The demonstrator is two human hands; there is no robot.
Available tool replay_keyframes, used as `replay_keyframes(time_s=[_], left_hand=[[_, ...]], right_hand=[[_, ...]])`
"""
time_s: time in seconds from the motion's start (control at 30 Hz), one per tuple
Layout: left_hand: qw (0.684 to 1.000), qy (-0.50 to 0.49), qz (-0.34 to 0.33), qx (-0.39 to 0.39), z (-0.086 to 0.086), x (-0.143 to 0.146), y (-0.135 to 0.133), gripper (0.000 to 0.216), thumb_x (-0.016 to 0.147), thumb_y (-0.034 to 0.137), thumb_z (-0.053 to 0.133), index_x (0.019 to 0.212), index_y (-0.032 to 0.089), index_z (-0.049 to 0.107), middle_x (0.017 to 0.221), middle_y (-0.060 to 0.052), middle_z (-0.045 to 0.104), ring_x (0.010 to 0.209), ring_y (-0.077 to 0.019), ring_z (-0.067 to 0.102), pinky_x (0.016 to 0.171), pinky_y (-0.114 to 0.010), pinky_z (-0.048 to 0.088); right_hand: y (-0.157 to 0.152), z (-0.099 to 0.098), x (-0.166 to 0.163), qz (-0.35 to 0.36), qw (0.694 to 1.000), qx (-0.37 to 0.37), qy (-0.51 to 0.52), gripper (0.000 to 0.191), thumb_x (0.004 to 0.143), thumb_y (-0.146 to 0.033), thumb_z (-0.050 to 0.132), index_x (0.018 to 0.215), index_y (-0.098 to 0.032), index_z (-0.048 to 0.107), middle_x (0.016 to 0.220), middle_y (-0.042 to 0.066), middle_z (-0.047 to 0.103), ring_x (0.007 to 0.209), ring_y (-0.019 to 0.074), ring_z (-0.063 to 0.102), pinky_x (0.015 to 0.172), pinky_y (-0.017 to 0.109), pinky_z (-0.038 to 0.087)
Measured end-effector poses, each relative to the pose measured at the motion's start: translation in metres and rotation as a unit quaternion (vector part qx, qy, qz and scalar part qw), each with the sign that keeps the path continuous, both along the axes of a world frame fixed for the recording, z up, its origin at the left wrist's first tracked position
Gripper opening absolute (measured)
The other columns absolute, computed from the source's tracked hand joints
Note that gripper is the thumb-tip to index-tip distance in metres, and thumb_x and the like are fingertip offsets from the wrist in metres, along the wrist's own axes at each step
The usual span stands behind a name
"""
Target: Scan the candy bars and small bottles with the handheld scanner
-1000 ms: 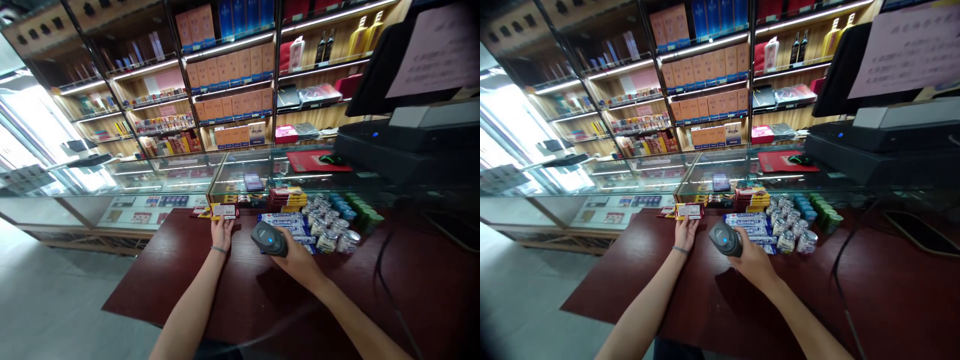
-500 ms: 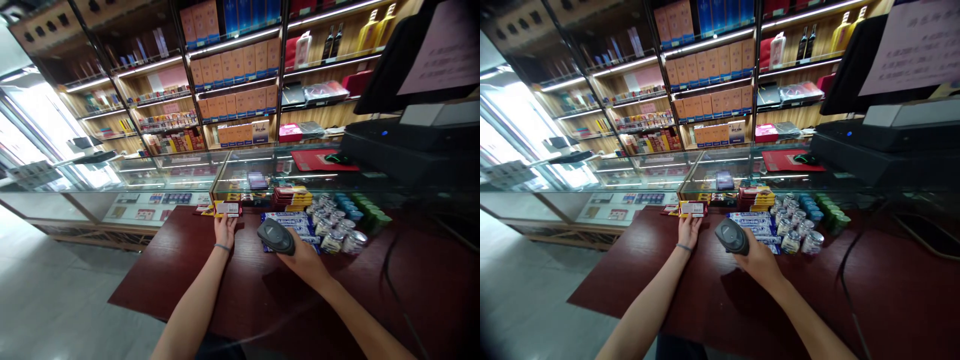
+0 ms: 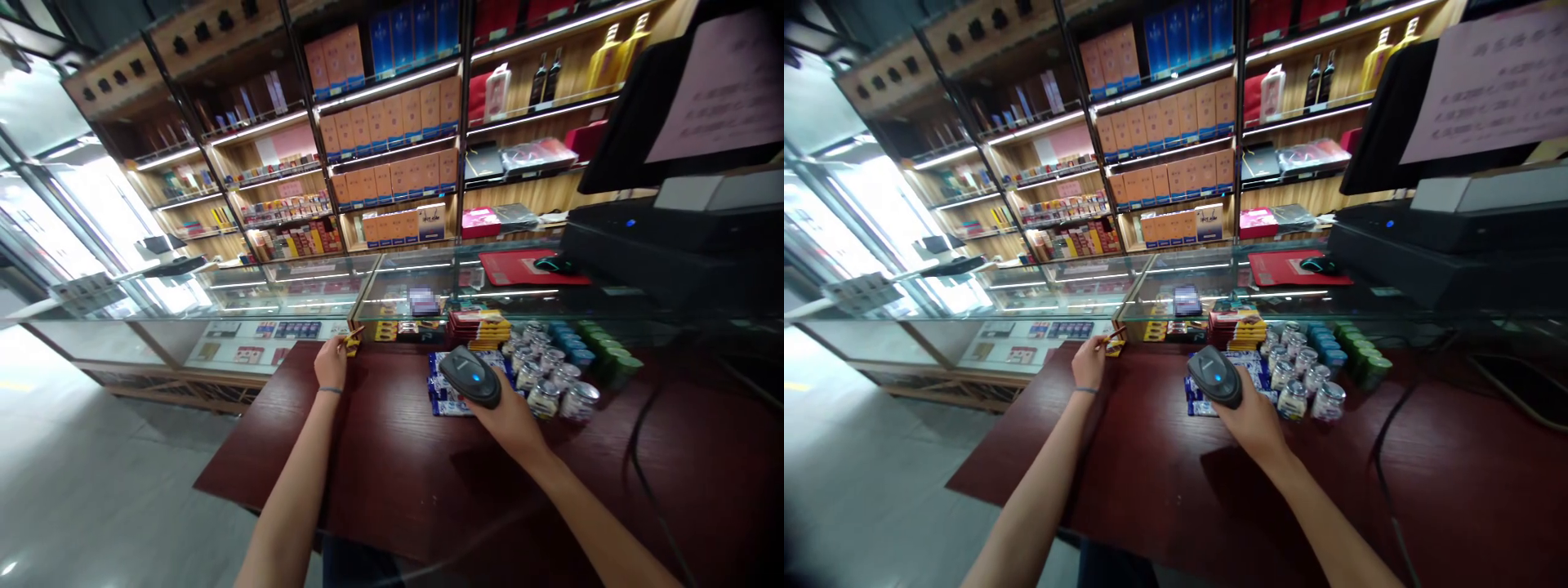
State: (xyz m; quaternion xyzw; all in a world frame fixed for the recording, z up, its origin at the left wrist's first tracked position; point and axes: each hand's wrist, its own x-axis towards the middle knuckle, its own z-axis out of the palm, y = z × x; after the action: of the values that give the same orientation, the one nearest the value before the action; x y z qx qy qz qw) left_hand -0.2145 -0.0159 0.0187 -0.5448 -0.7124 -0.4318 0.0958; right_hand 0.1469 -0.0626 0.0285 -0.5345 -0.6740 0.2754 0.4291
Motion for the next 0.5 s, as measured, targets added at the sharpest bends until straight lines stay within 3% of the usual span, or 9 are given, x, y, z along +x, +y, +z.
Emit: replay_keyframes(time_s=[0.23,0.5], left_hand=[[0.975,0.187,-0.028,-0.118,-0.021,-0.047,-0.003,0.023,0.094,0.019,0.046,0.099,0.022,0.068,0.107,-0.009,0.069,0.105,-0.0226,0.061,0.091,-0.032,0.046],[0.976,0.169,-0.092,-0.104,-0.037,-0.056,0.014,0.025,0.095,0.023,0.048,0.109,0.022,0.068,0.111,-0.007,0.068,0.107,-0.0219,0.061,0.098,-0.035,0.046]], right_hand=[[0.001,0.0,0.001,-0.016,1.0,0.005,-0.012,0.044,0.073,-0.045,0.062,0.113,-0.03,0.051,0.087,0.001,0.073,0.094,0.0274,0.07,0.073,0.032,0.051],[-0.001,0.001,0.0,-0.043,0.999,0.002,-0.003,0.046,0.074,-0.047,0.061,0.115,-0.029,0.053,0.086,0.002,0.073,0.093,0.0264,0.07,0.075,0.033,0.051]])
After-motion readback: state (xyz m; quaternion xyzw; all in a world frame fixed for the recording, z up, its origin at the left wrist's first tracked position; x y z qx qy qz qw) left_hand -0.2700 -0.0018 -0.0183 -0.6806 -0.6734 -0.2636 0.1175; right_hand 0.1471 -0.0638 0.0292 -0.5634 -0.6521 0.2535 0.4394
